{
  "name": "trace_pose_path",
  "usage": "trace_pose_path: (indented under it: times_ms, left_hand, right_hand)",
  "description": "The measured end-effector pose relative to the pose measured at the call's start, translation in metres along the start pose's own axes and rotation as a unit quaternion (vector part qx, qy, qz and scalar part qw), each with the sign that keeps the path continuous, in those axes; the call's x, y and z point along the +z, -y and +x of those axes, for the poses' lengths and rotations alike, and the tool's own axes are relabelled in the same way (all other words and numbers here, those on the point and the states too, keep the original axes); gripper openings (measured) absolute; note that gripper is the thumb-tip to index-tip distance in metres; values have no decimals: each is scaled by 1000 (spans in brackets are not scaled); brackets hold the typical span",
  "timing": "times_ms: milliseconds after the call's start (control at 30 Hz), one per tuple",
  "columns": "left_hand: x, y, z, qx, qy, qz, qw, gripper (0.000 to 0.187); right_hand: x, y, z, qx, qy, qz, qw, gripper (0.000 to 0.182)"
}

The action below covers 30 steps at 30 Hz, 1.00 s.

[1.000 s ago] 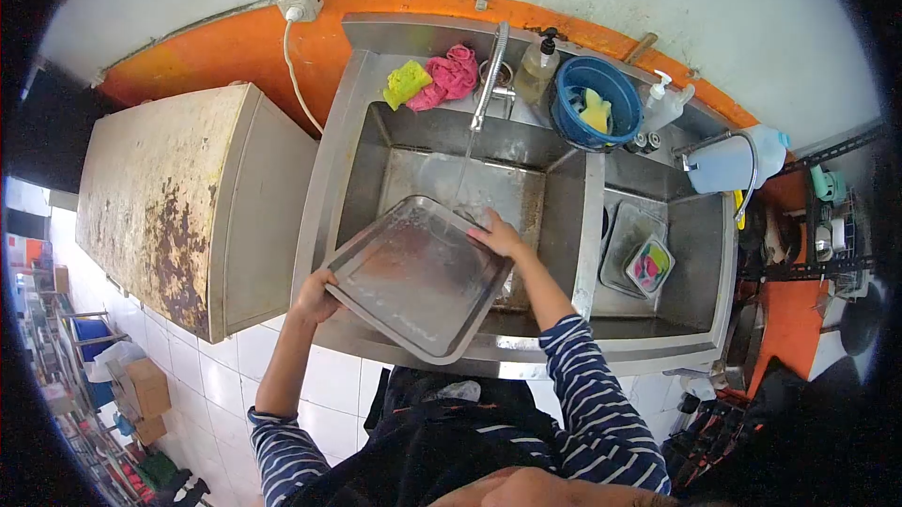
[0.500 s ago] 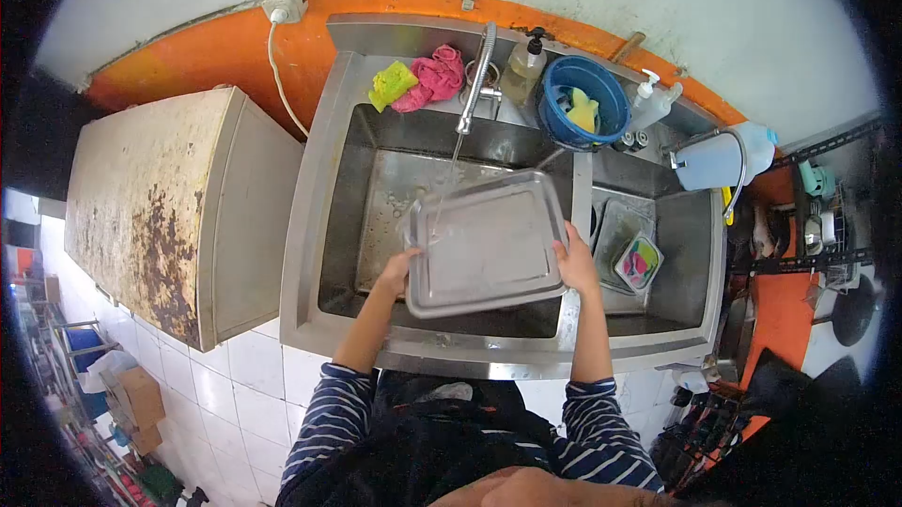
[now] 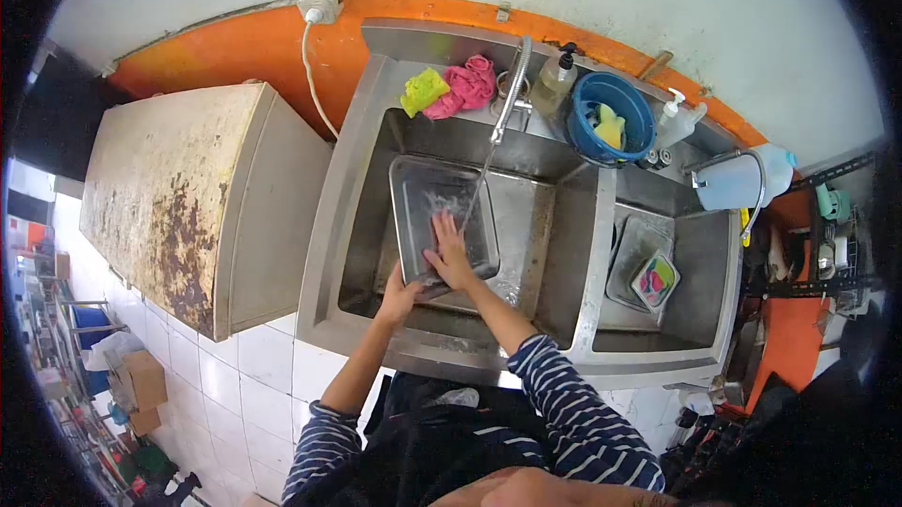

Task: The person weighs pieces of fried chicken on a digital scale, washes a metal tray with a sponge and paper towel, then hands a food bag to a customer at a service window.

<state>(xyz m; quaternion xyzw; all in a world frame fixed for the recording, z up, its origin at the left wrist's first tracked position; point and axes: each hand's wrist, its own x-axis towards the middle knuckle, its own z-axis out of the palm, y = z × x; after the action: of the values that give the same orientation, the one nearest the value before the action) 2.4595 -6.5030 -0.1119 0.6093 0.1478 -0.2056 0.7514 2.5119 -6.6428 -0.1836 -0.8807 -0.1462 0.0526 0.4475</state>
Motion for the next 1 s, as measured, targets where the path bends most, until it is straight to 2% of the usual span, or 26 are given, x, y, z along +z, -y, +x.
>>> trace_pose_path:
  times_ms: [67, 100, 133, 167, 233, 267, 333, 367, 400, 467, 500, 533, 567, 600, 667, 700, 733, 800, 833, 867, 900, 933, 967, 1000]
  left_hand:
    - [-14, 0, -11, 0, -11, -27, 1000, 57]
    - [-18, 2, -16, -1, -15, -53, 998, 57]
    - [-20, 7, -18, -2, -17, -51, 999, 57]
    - [-20, 12, -19, 23, -31, -42, 998, 57]
    - [-17, 14, -20, 48, -43, -35, 997, 57]
    - [-13, 7, -21, 77, -59, -1, 995, 57]
    - [-10, 5, -22, 104, -76, 29, 991, 57]
    - [-13, 5, -20, 100, -79, 43, 991, 57]
    - [-15, 4, -19, 96, -80, 58, 990, 57]
    - [-18, 2, -19, 93, -81, 60, 991, 56]
    - [-20, 0, -21, 47, -92, 34, 994, 55]
    - [-24, 0, -24, -1, -102, 9, 995, 54]
    - [-26, -1, -24, 28, -69, -76, 994, 52]
    - [-30, -2, -28, 28, -68, -76, 994, 52]
    - [-25, -35, -46, -48, -70, -123, 989, 50]
    - [-34, -30, -47, -46, -58, -124, 989, 47]
    - [-36, -35, -53, -48, -59, -124, 989, 47]
    - [-40, -47, -64, -116, -98, -164, 975, 44]
    - [-51, -43, -64, -116, -33, -187, 975, 38]
    - [-60, -38, -62, -119, -31, -188, 975, 38]
    - [-68, -31, -59, -160, -31, -208, 964, 35]
    - [-77, -22, -54, -200, -31, -228, 952, 31]
    - [-91, -2, -44, -229, 3, -240, 943, 23]
    - [-91, 17, -32, -231, 4, -241, 943, 23]
  right_hand:
    - [7, -23, 15, -3, 12, -39, 999, 65]
    - [20, -55, 25, 48, -88, -22, 995, 59]
    - [19, -56, 34, 99, -186, -4, 977, 53]
    - [20, -55, 36, 101, -186, -2, 977, 53]
    - [14, -45, 38, 114, -229, -58, 965, 25]
    - [13, -39, 37, 114, -227, -60, 965, 25]
    - [10, -30, 33, 254, -139, 165, 943, 16]
    - [6, -25, 31, 276, -116, 151, 942, 24]
    - [4, -24, 31, 276, -116, 150, 942, 24]
    - [4, -33, 28, 202, -128, -49, 970, 31]
    - [4, -37, 24, 203, -129, -49, 969, 31]
    - [2, -37, 19, 198, -95, -121, 968, 30]
    - [-1, -38, 15, 192, -61, -192, 961, 29]
    - [-7, -40, 13, 193, -62, -191, 960, 29]
    - [-24, -41, 8, 105, -176, -250, 946, 27]
    - [-35, -39, 7, 200, -107, -255, 940, 36]
    - [-41, -42, 6, 201, -106, -255, 940, 36]
    - [-57, -49, 3, 349, -107, -142, 920, 39]
    - [-57, -83, 0, 359, -32, -79, 929, 42]
    - [-73, -92, -11, 362, -33, -81, 928, 42]
    - [-92, -98, -21, 330, 44, 91, 939, 44]
    - [-109, -98, -28, 285, 118, 259, 915, 47]
    - [-125, -90, -36, 287, 117, 258, 915, 47]
    - [-142, -73, -46, 292, 66, 252, 920, 44]
